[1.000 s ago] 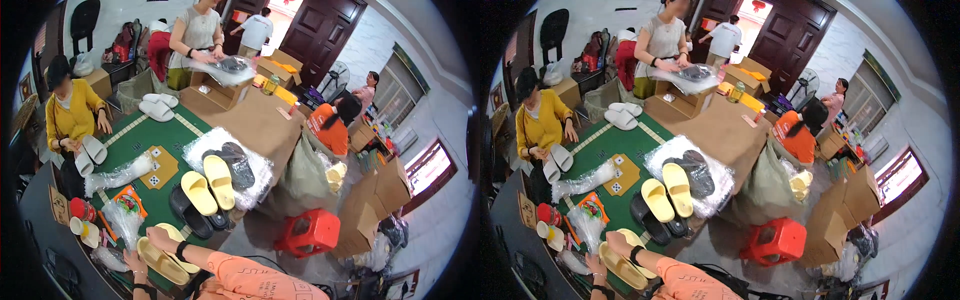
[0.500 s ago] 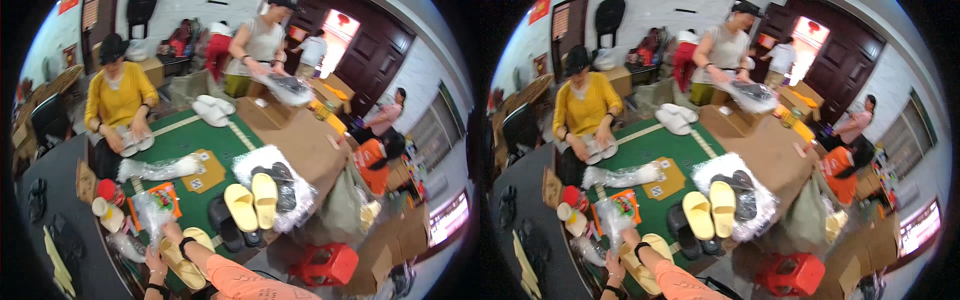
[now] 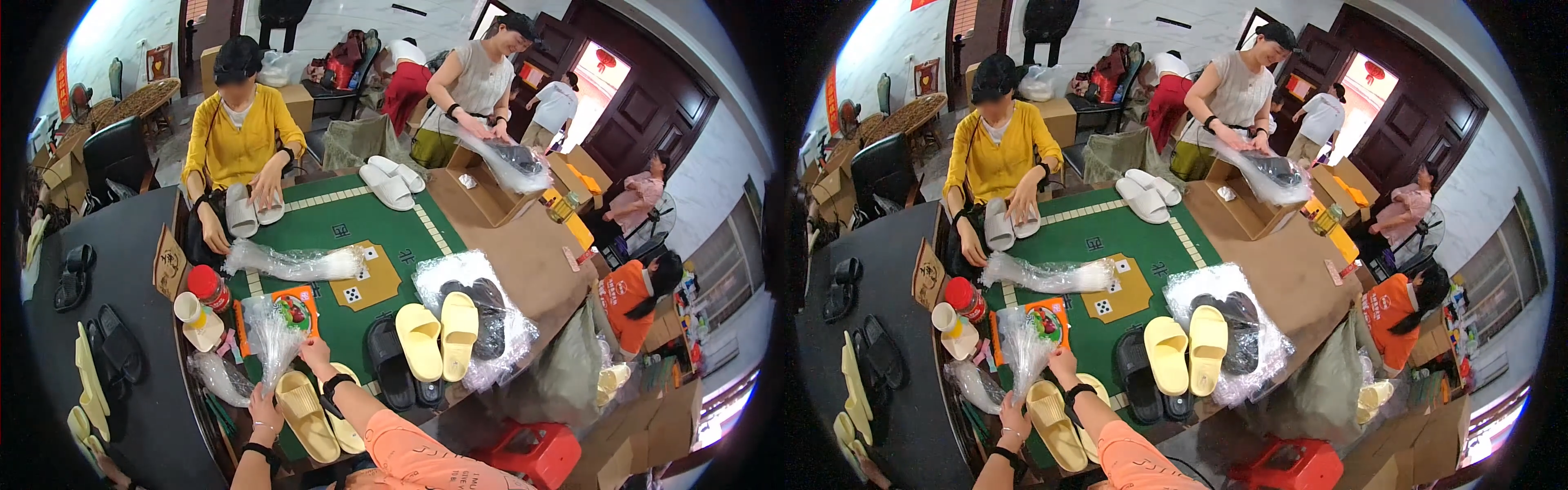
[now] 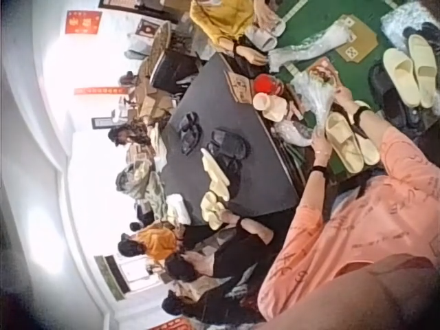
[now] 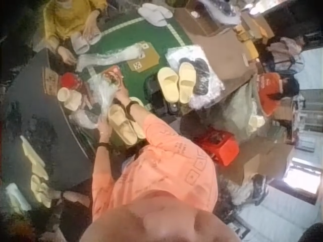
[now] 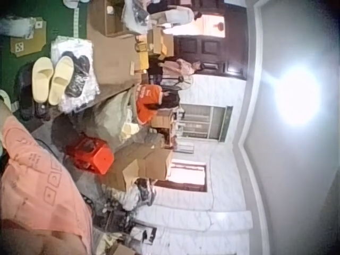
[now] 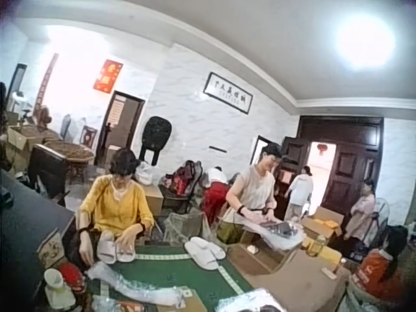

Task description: The recorder is packing yellow and black sandals into plastic bags and boxes alongside other workers in a warehouse environment.

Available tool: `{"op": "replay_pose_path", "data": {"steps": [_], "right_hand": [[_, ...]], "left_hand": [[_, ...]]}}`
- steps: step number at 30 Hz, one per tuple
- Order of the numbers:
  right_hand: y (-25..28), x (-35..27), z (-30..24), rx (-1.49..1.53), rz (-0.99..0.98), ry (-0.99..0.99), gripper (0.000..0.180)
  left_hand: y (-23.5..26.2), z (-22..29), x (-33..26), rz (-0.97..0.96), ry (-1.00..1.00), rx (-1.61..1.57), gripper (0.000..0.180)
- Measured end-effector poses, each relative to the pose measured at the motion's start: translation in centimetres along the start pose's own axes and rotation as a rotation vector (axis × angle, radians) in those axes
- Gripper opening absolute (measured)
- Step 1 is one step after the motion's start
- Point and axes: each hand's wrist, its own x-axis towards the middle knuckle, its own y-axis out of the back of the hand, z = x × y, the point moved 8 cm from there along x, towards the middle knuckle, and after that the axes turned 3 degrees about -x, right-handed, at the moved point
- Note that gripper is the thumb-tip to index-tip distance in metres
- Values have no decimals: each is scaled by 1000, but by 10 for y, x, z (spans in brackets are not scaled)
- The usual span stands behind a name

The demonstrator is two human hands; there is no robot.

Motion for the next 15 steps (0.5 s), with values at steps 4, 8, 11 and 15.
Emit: {"op": "replay_pose_path", "data": {"steps": [4,8,11,15], "right_hand": [[21,4,-7,148,49,54,10],[18,-2,-10,198,-66,79,7],[20,-8,-14,200,-73,77,11],[23,-12,-23,68,-49,116,20]], "left_hand": [[0,8,2,-2,-35,-14,44],[-1,6,1,-15,-54,-33,44],[-5,0,-2,-26,-54,-33,53],[-6,-4,-4,-31,-56,-5,52]]}}
